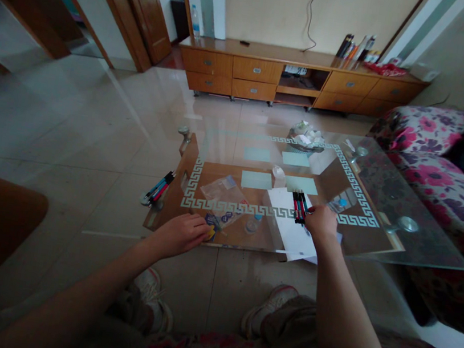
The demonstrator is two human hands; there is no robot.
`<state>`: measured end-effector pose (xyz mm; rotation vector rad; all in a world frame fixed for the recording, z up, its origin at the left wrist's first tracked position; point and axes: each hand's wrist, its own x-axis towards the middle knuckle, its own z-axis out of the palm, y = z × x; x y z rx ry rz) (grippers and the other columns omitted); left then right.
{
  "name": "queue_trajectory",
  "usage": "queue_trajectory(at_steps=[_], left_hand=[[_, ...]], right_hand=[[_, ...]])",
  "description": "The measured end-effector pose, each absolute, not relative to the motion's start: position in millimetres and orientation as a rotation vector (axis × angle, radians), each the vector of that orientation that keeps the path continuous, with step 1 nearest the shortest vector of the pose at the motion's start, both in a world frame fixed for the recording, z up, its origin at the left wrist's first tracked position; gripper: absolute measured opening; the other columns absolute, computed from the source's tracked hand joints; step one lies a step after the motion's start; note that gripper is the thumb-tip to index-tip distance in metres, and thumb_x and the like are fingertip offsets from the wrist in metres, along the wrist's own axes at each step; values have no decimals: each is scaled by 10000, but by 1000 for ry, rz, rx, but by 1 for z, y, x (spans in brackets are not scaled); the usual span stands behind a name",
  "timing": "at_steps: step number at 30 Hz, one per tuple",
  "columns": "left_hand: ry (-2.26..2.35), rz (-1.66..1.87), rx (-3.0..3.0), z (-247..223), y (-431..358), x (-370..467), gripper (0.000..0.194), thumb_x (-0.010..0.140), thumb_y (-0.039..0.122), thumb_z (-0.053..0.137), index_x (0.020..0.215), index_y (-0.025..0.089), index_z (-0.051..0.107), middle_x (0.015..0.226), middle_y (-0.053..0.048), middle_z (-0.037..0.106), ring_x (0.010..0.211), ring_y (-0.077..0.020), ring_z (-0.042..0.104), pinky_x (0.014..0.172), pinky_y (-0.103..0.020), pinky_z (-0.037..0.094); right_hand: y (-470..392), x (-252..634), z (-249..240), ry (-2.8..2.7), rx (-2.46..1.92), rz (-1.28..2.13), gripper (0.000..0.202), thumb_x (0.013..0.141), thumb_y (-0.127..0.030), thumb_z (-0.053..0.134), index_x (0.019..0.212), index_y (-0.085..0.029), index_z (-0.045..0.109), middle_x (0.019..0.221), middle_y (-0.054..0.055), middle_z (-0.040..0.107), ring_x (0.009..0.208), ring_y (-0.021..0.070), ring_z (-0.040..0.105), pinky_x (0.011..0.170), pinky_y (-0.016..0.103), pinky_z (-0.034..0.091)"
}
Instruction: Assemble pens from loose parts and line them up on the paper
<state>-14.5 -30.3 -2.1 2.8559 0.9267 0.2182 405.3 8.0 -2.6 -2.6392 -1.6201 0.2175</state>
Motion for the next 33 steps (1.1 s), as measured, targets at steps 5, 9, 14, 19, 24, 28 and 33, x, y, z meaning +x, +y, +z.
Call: queue_trajectory(at_steps=[5,9,14,19,24,28,33], left_hand=[[921,220,2862,-1,-30,-16,169,978,241,491,1013,180,645,916,-70,650,893,-200,606,795,-330,487],[923,227,2869,0,-30,-16,161,973,234,495,986,177,645,909,-70,648,874,-198,602,776,-328,484],[1009,275,2845,4,-24,-21,158,963,226,499,966,176,649,916,-76,643,896,-201,602,819,-340,487],[1515,438,2686,10,4,-50,196,954,220,466,1002,168,650,975,-101,641,978,-237,592,910,-381,474],[2087,361,2448,3,30,-94,287,892,283,517,1099,119,630,1063,-156,608,1013,-297,563,908,-409,475],[2200,95,2351,-6,37,-112,255,877,310,512,980,122,651,998,-159,604,956,-297,572,874,-404,480],[2192,-73,2252,-13,41,-113,259,875,306,499,957,119,658,971,-152,614,912,-278,606,847,-378,494]], right_hand=[[8,405,-3,-1626,-2647,211,311,755,-261,641,1000,-160,804,908,167,755,901,323,706,805,363,515],[9,408,-7,-1644,-2625,204,322,724,-264,661,993,-163,805,890,156,757,889,314,704,795,350,514],[10,405,-6,-1589,-2638,233,361,715,-278,664,1034,-161,787,927,154,756,919,309,703,813,350,516],[7,396,6,-1561,-2612,181,380,786,-294,607,1091,-124,757,1010,192,743,978,339,692,839,376,508],[-1,381,22,-1570,-2536,186,371,839,-357,578,1082,-135,748,954,166,752,978,340,694,860,385,499],[-7,370,27,-1597,-2480,210,351,851,-360,584,1078,-148,746,936,145,758,944,323,701,848,373,492],[-9,360,31,-1663,-2434,206,342,864,-378,585,1056,-149,750,923,139,756,893,299,703,812,349,493]])
